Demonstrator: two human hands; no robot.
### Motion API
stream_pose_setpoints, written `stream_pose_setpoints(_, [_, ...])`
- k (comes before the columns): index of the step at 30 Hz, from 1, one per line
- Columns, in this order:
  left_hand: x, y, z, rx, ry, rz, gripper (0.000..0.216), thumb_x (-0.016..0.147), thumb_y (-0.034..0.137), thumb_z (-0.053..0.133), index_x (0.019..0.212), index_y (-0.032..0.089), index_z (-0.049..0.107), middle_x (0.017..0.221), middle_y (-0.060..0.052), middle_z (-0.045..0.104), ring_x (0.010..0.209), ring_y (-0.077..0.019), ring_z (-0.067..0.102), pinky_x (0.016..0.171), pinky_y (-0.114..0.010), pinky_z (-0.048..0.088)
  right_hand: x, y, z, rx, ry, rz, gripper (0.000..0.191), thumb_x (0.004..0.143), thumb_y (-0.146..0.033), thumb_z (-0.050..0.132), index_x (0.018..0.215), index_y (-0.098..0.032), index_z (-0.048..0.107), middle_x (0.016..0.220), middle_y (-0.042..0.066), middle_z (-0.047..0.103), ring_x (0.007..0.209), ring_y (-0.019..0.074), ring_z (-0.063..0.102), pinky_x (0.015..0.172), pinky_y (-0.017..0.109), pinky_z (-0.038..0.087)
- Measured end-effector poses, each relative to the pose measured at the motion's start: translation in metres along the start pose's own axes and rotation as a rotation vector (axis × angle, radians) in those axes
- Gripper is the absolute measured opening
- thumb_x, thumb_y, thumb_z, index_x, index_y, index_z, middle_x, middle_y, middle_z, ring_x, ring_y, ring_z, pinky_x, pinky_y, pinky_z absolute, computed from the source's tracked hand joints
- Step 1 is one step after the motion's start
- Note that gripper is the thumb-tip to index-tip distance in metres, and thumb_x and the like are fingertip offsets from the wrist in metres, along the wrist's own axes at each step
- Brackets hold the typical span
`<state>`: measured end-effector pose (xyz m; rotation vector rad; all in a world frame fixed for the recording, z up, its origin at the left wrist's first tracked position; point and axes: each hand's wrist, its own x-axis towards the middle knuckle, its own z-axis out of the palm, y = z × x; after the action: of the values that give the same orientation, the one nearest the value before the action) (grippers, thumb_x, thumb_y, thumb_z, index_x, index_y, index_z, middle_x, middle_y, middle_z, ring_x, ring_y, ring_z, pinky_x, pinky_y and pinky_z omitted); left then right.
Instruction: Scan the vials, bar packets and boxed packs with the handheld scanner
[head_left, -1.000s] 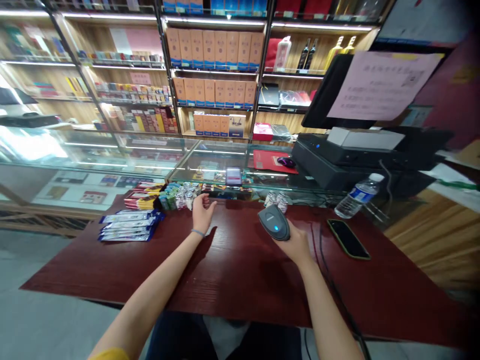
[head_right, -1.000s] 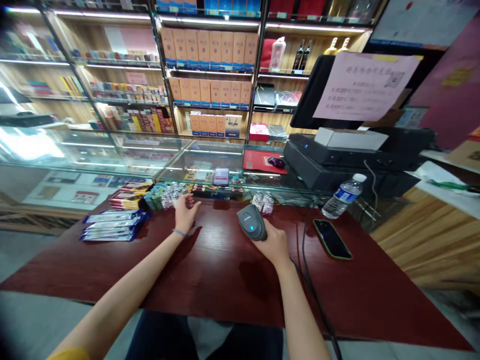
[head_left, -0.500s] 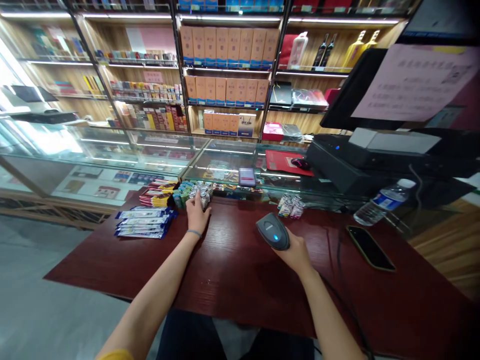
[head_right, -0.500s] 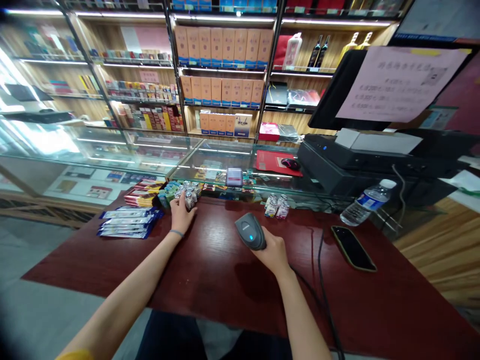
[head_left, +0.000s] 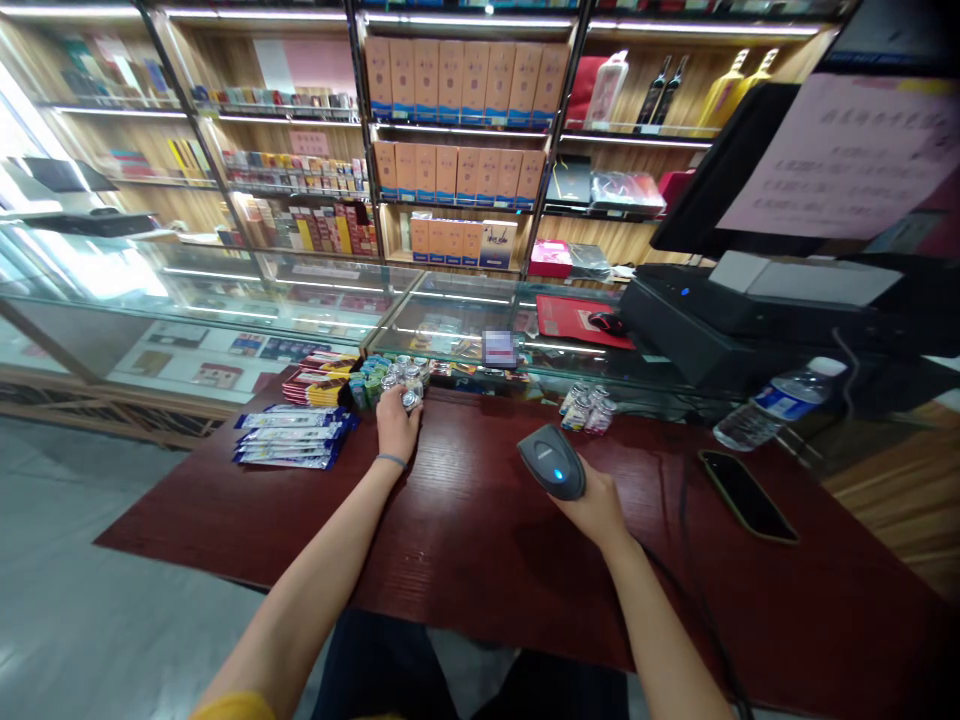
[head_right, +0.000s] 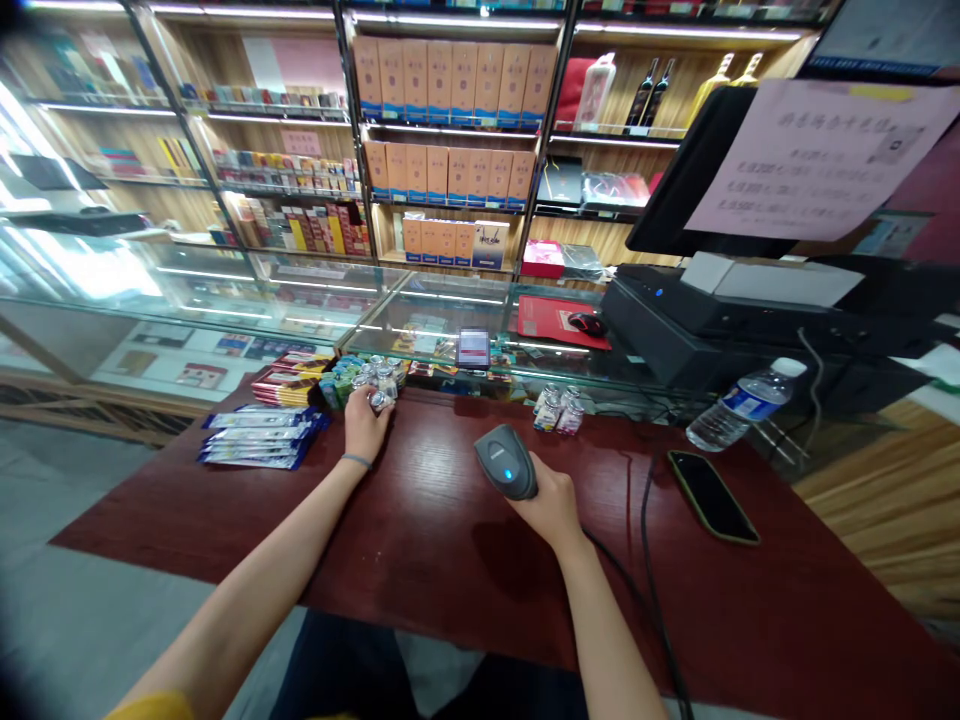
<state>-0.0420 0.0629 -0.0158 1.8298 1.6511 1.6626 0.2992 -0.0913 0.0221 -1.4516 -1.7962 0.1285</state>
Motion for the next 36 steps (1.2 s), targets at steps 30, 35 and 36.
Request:
stream_pose_setpoints(30, [-0.014, 0.027, -0.011, -1.144, -0.587, -0.788, 0.062, 0.083, 0.041, 0.082, 0.140, 0.031, 0.060, 0.120, -0.008, 0.072, 0.097, -0.0198, 0.072, 0.078, -0.031, 0.056, -0.003, -0.032, 0.012, -0.025, -0.325, -0.209, 0.072, 0.069, -0.018, 0.069, 0.138, -0.026, 0.051, 0.096, 0.002, 0.082, 0.080, 0.0264, 0.080, 0.065, 0.027, 0.055])
stream_pose_setpoints(35, [-0.013, 0.025, -0.007, -1.100, -0.583, -0.741, 0.060, 0.083, 0.049, 0.079, 0.137, 0.028, 0.064, 0.127, -0.012, 0.071, 0.103, -0.0243, 0.071, 0.080, -0.034, 0.057, -0.003, -0.034, 0.011, -0.058, -0.330, -0.279, 0.051, 0.068, -0.016, 0.068, 0.118, -0.025, 0.063, 0.098, 0.003, 0.082, 0.082, 0.0266, 0.080, 0.067, 0.028, 0.054])
stream_pose_setpoints(36, [-0.014, 0.025, -0.006, -1.096, -0.579, -0.736, 0.060, 0.083, 0.050, 0.079, 0.136, 0.027, 0.064, 0.128, -0.013, 0.070, 0.104, -0.0250, 0.071, 0.080, -0.035, 0.057, -0.003, -0.033, 0.011, -0.062, -0.324, -0.282, 0.047, 0.068, -0.016, 0.068, 0.114, -0.025, 0.064, 0.097, 0.004, 0.082, 0.082, 0.0267, 0.080, 0.066, 0.028, 0.054])
